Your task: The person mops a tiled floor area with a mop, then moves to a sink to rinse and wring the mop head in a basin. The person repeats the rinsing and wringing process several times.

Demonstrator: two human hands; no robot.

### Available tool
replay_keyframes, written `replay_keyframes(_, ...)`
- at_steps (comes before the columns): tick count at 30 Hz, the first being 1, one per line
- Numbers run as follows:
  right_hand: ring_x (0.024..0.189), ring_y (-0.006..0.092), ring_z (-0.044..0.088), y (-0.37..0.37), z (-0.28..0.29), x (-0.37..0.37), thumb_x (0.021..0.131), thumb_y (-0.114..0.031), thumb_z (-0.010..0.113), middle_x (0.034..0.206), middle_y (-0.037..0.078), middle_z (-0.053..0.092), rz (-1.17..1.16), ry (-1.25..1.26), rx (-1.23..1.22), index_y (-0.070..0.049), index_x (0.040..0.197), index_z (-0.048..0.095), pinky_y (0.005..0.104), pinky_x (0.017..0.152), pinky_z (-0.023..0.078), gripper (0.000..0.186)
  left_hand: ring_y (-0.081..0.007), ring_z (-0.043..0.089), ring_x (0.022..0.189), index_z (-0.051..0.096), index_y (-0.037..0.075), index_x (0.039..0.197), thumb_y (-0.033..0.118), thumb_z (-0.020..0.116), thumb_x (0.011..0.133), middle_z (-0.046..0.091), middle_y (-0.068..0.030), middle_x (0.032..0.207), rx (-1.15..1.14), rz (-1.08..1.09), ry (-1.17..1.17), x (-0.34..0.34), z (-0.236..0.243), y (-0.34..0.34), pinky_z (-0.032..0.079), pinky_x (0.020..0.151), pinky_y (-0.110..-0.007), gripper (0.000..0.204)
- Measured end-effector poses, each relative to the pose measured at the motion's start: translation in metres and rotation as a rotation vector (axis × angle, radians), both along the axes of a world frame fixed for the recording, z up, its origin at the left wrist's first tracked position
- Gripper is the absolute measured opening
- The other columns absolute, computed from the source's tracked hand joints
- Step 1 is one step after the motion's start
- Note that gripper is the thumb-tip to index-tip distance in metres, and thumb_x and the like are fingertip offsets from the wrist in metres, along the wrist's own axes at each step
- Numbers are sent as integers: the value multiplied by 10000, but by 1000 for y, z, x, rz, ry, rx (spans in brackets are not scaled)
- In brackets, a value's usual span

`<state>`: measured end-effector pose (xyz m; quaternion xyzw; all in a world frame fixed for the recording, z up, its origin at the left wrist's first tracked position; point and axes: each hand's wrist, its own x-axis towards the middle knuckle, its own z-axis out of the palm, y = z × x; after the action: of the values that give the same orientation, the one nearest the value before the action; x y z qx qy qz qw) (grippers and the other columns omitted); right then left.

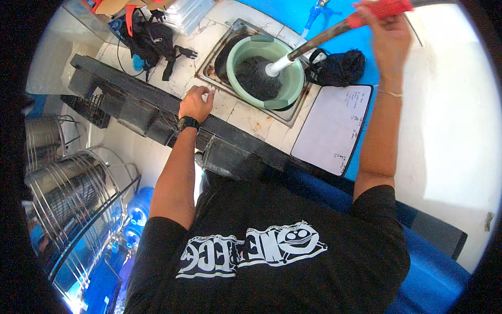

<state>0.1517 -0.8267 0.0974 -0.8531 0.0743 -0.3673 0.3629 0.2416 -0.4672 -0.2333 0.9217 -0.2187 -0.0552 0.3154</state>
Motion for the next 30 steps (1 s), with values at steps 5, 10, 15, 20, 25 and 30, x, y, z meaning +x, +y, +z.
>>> replay_keyframes(5, 1002, 217, 741, -11, 53, -2, 848, -221, 880, 1073, 174, 755, -240, -154, -213, 81, 1224, 607, 322, 898, 615, 554, -346, 708, 963, 756, 107, 999, 409, 678, 952, 718, -122, 1039, 26, -12, 37, -1, 2, -1, 586, 829, -477, 316)
replay_keyframes(10, 1081, 208, 704, -14, -10, 10, 843, -300, 890, 1143, 158, 730, -385, 230, -320, 36, 1246, 609, 336, 961, 571, 595, -348, 714, 935, 750, 123, 995, 399, 682, 942, 719, -108, 1034, 9, -5, 20, 0, 1, 0, 585, 801, -480, 289)
replay_keyframes(15, 1200, 229, 661, -5, -74, 7, 971, -73, 726, 1298, 195, 677, 301, 120, 293, 6, 1400, 463, 351, 1058, 519, 510, -354, 712, 931, 751, 119, 992, 400, 684, 940, 718, -113, 1032, 5, 0, 13, -1, -2, 0, 582, 800, -479, 293)
replay_keyframes(20, 1116, 199, 678, -8, -32, 5, 949, -81, 761, 1219, 147, 698, 34, 15, -92, 11, 1325, 532, 319, 981, 545, 449, -361, 711, 927, 753, 116, 986, 402, 681, 942, 717, -117, 1025, -4, -6, 18, 0, -1, 0, 581, 793, -482, 298)
replay_keyframes(25, 1085, 190, 686, -16, 11, 3, 927, -164, 809, 1157, 124, 713, -113, -245, -16, 60, 1328, 609, 294, 960, 559, 501, -354, 713, 924, 755, 116, 970, 400, 684, 942, 718, -115, 1028, -12, 11, 13, -1, 0, -1, 581, 791, -480, 294)
replay_keyframes(30, 1145, 206, 664, -12, -31, 11, 951, -215, 782, 1251, 147, 692, -141, 115, -36, 42, 1324, 619, 339, 1063, 503, 481, -350, 712, 936, 757, 124, 971, 401, 686, 940, 717, -111, 1033, -5, 6, 7, -1, 0, -1, 580, 801, -480, 288)
